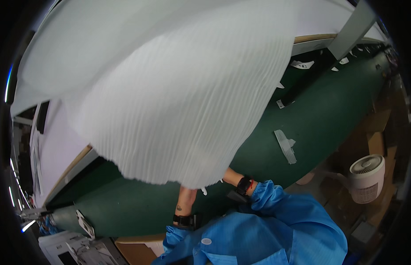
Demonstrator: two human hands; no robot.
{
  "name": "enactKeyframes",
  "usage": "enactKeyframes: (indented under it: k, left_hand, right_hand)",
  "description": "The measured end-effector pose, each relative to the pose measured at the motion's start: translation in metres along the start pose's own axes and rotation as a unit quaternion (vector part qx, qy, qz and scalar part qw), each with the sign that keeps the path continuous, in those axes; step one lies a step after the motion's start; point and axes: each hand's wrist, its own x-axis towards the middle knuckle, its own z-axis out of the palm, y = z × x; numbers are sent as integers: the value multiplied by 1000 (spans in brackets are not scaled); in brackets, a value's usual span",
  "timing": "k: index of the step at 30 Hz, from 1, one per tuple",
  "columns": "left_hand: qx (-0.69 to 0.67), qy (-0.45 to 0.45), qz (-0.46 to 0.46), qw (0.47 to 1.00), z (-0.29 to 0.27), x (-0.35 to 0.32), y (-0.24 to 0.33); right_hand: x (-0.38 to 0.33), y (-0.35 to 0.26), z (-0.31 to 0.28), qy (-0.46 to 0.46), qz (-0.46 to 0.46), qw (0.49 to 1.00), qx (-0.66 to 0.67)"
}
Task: Packing curved plastic components into boxes at a manufacturing assembly line.
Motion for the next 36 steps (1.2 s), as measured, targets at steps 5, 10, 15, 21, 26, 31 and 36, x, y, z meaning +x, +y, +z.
enactKeyframes:
  k: [5,10,15,21,26,31,36]
  left_hand:
    - [69,2,11,998,10,-30,-2]
    - [103,44,50,992,17,-49,-21]
    - [215,71,75,971,19,-55,-30]
    - [306,74,31,949,24,-65,-16]
    - [67,2,18,998,13,-56,-25]
    - [8,83,32,996,9,-57,-15]
    - [2,80,-24,997,12,-56,-13]
  right_hand:
    - [12,81,-23,-24,145,987,68]
    - [-9,72,12,-3,191,980,55]
    - [-16,76,25,-39,167,985,12]
    - [-29,85,39,-35,161,986,26]
    - [-37,91,47,-61,105,991,59]
    - [-34,79,45,-146,110,972,-151]
    - [3,73,-5,-160,67,916,-362]
